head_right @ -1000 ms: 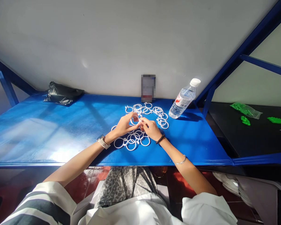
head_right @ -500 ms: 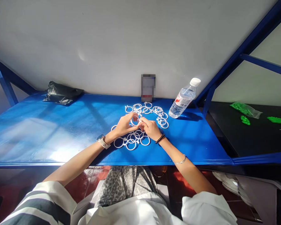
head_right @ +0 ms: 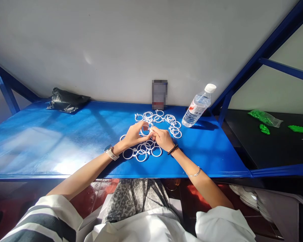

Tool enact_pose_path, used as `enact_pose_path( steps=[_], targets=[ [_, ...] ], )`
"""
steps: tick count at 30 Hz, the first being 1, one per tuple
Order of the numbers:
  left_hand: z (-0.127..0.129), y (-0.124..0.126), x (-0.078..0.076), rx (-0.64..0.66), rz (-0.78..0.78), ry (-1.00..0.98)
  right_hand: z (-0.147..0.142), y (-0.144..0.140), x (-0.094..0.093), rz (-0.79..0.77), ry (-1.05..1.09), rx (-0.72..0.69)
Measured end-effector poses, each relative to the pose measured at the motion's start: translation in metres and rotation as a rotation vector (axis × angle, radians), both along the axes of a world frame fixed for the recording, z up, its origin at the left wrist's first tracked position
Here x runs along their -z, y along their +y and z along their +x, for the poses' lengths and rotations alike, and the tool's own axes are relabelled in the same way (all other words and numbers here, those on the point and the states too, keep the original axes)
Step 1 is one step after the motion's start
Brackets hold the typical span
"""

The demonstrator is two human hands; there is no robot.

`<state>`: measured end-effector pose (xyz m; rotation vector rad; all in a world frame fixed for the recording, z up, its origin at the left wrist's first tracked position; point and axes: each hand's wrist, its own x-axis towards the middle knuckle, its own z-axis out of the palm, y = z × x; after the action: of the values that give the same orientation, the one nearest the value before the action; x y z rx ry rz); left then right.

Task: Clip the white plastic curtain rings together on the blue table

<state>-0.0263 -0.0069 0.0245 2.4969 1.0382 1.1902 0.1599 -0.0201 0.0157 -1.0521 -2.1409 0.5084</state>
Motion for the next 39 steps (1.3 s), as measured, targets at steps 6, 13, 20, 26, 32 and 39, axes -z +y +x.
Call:
enact_pose_path(
  steps=[6, 13, 20, 26, 32, 39],
  targets=[
    [0.0002, 0.0005, 0.0008, 0.007, 0.015, -0.001, 0.0000, -0.0001, -0.0008, 0.003, 0.007, 0.002],
    [-0.0002, 0.0000, -0.0007, 0.015, -0.004, -0.002, -0.0012, -0.0014, -0.0017, 0.021, 0.019, -0.007],
    [-0.0008, 0.0008, -0.0015, 0.009, -0.073, -0.047, 0.0003, -0.0022, -0.0026, 0.057, -0.065, 0.011],
    [-0.0009, 0.0012, -0.0026, 0.008, -0.204, -0.116, 0.0014, -0.0037, -0.0064, 0.099, -0.213, 0.050],
    [0.0005, 0.0006, -0.0057, -0.015, -0.327, -0.150, -0.0007, -0.0053, -0.0094, 0.147, -0.309, 0.052],
    [0.0037, 0.0002, -0.0079, 0.007, -0.428, -0.203, -0.0007, -0.0046, -0.0093, 0.147, -0.346, 0.061]
  ],
)
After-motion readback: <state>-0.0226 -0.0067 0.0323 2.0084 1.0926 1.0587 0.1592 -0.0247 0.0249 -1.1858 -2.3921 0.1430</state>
